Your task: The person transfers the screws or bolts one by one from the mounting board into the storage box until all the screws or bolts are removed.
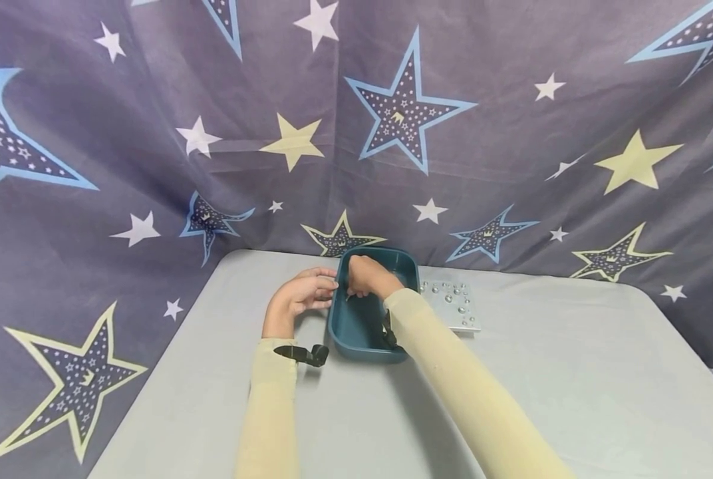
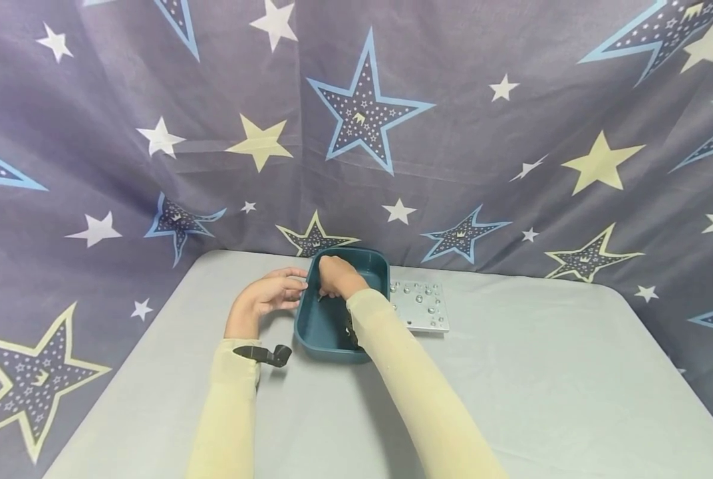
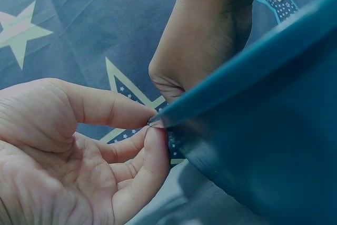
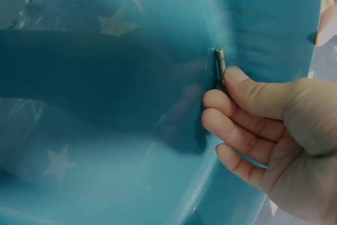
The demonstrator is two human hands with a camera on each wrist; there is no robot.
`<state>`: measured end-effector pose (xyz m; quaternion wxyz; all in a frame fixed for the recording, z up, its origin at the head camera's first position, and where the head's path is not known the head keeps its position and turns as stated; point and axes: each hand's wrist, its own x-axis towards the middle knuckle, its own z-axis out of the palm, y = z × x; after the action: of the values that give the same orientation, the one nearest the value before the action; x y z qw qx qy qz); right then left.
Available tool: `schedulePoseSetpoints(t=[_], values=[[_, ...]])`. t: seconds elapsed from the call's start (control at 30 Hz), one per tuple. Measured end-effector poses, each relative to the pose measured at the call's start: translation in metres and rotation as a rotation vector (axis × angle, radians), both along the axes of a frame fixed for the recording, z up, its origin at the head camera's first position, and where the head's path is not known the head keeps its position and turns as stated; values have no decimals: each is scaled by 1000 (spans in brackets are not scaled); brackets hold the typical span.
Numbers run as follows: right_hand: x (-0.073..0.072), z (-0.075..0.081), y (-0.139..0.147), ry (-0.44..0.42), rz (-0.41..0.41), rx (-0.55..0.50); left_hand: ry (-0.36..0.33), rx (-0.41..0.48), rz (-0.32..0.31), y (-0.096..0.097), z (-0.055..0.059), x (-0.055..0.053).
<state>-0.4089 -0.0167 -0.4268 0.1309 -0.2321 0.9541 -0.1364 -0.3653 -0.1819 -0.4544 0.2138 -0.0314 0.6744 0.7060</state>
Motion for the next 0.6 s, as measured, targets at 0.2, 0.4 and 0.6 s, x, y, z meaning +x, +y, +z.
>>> schedulePoseSetpoints(t=[0.2, 0.4, 0.6], values=[[-3, -4, -2, 21, -5, 30, 11, 6, 2, -1, -4, -1], [-3, -4, -3, 0, -27, 47, 4, 16, 22, 1, -4, 1], [1, -1, -4, -11, -24, 51, 15, -8, 22, 3, -2, 2]])
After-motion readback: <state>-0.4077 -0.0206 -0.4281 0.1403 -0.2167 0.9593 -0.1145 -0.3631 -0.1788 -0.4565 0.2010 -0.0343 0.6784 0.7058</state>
